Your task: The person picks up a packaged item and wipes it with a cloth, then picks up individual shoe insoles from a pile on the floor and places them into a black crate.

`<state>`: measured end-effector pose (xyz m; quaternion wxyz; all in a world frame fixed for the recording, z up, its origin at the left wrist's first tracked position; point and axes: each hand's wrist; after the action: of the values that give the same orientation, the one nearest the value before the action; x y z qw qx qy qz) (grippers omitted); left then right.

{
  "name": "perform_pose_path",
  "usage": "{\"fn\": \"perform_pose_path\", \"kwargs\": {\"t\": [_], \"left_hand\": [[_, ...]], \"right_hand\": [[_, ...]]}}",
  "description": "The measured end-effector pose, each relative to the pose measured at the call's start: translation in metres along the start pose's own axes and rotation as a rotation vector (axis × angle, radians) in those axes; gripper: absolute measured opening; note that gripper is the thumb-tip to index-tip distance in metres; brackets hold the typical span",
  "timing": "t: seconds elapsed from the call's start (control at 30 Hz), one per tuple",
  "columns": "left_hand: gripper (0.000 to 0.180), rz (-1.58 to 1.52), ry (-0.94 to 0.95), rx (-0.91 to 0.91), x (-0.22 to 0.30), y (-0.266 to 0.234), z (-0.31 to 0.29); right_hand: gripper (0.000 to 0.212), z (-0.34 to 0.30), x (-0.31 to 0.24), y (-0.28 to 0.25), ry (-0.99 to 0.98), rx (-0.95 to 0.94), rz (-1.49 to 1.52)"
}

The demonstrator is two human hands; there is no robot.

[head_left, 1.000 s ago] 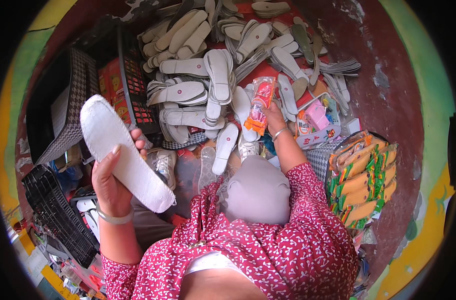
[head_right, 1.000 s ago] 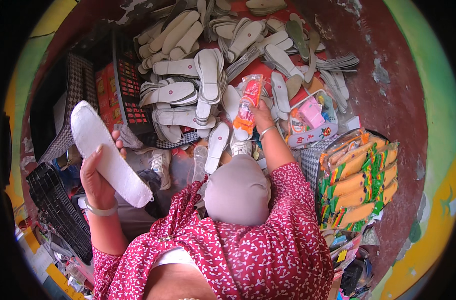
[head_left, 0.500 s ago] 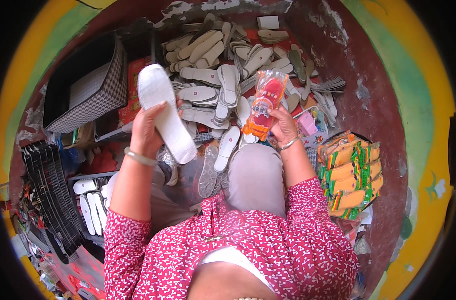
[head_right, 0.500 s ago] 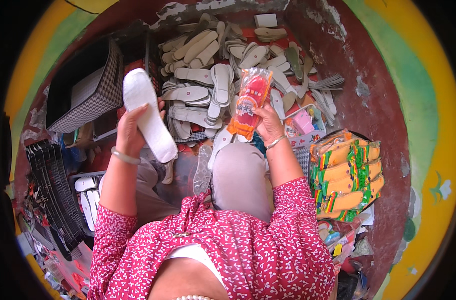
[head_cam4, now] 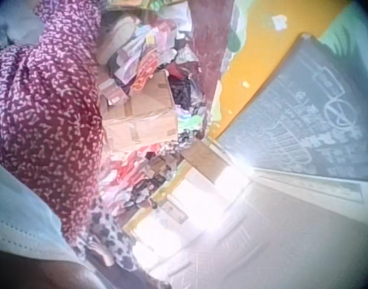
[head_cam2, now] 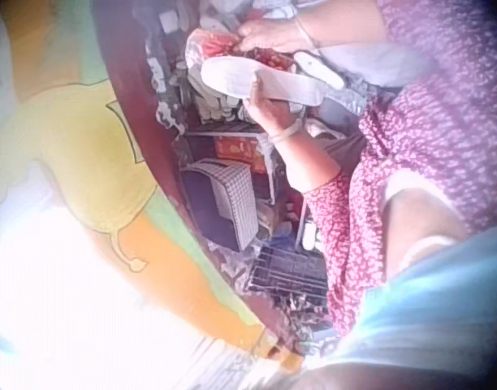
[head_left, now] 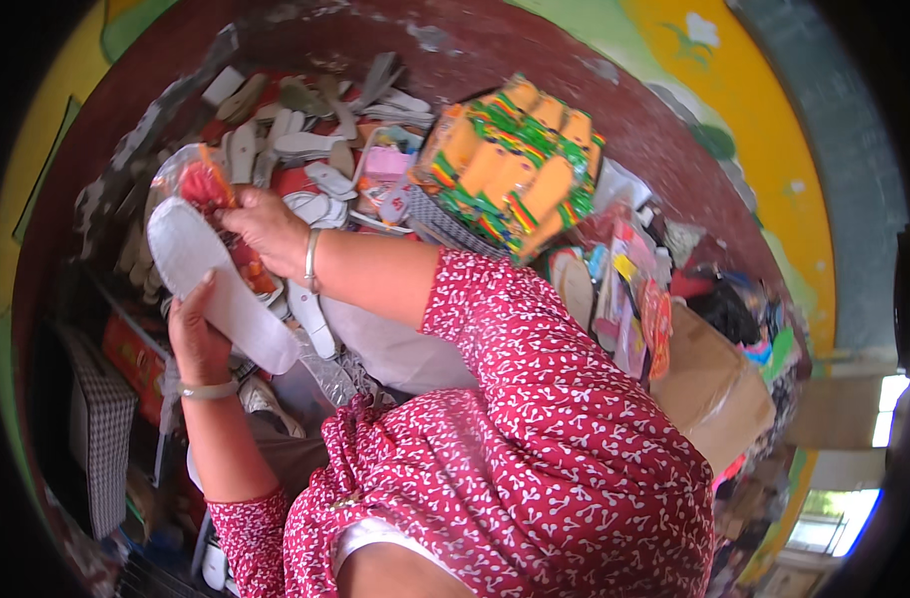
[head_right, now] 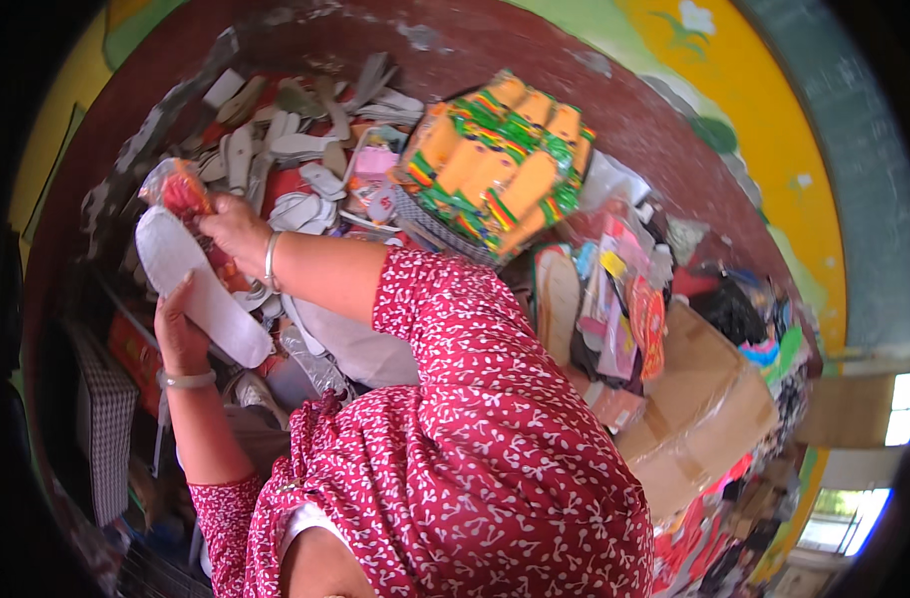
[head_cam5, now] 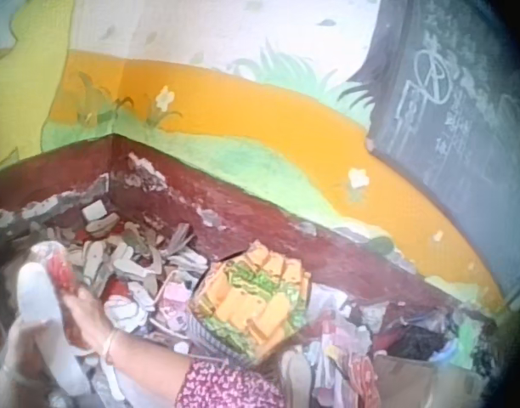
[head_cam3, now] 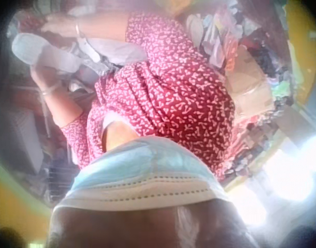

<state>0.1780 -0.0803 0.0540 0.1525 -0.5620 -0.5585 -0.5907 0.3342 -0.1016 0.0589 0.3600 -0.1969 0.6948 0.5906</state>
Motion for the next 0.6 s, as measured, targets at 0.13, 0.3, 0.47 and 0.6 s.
{"fn": "perform_pose_path", "kwargs": {"t": [0.13, 0.3, 0.47, 0.6], "left_hand": [[0.021, 0.378, 0.184, -0.068, -0.012, 0.009, -0.009], [0.015, 0.664, 0.147, -0.17, -0.019, 0.002, -0.012], [0.02, 0.62, 0.095, -0.22, -0.022, 0.001, -0.002], [0.017, 0.595, 0.036, -0.248, -0.031, 0.007, 0.014]], "right_hand": [[0.022, -0.029, -0.027, -0.023, -0.027, -0.009, 0.001], [0.021, -0.036, -0.038, -0.053, -0.045, 0.042, 0.063], [0.017, -0.068, -0.053, -0.047, -0.196, 0.186, 0.121], [0.021, -0.051, -0.05, -0.072, -0.247, 0.3, 0.094]]}}
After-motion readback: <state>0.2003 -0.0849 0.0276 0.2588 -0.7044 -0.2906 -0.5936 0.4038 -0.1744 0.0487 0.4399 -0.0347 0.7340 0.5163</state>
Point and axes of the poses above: each hand's wrist, its own z-axis towards the middle knuckle, its own y-axis out of the palm, x = y × z, and after that the axes turned 5 degrees about x, right-handed
